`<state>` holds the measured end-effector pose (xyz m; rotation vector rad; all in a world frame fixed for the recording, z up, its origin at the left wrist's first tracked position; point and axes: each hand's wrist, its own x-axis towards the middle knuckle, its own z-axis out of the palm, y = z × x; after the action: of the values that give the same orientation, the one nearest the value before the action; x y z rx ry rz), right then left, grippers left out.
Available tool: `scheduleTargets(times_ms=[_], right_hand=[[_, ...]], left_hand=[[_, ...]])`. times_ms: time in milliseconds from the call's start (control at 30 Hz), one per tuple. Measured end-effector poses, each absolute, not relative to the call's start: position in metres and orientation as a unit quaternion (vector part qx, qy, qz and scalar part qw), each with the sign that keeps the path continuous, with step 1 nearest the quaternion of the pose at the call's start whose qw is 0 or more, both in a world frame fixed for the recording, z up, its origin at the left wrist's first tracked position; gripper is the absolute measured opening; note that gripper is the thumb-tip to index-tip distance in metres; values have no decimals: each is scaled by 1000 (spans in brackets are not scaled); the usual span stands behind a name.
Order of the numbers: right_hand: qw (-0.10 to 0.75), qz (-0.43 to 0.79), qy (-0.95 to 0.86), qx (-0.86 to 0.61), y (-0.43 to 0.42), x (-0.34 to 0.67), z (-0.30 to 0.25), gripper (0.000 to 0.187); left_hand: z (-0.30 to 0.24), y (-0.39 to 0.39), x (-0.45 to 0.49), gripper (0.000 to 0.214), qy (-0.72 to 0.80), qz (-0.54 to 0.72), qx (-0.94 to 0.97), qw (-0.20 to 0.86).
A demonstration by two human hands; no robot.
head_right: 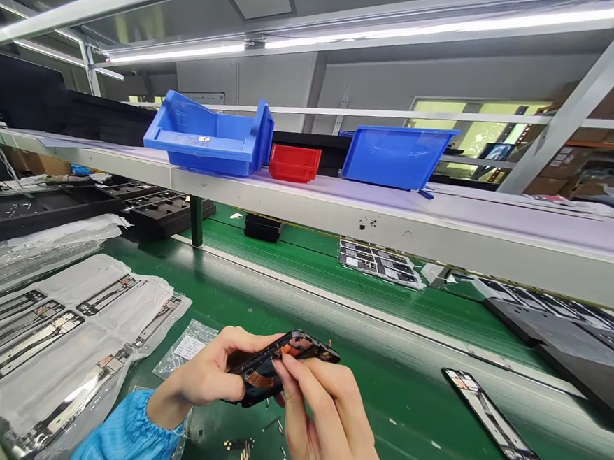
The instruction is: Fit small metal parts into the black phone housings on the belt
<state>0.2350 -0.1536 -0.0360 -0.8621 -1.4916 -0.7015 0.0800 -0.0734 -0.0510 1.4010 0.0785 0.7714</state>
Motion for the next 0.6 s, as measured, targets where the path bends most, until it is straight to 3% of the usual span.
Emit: scheduleTargets(times_ms=[233, 467, 600], right_hand=[[594, -279, -667, -353, -153, 239, -37, 33], [579, -305, -644, -396, -149, 239, -48, 22], [577, -272, -635, -437, -147, 241, -53, 10]], left_hand=[[-57, -70, 78, 90, 1, 347, 651, 675], [-59, -68, 79, 96, -6, 362, 690, 626], [-54, -76, 82, 94, 24, 359, 650, 669]])
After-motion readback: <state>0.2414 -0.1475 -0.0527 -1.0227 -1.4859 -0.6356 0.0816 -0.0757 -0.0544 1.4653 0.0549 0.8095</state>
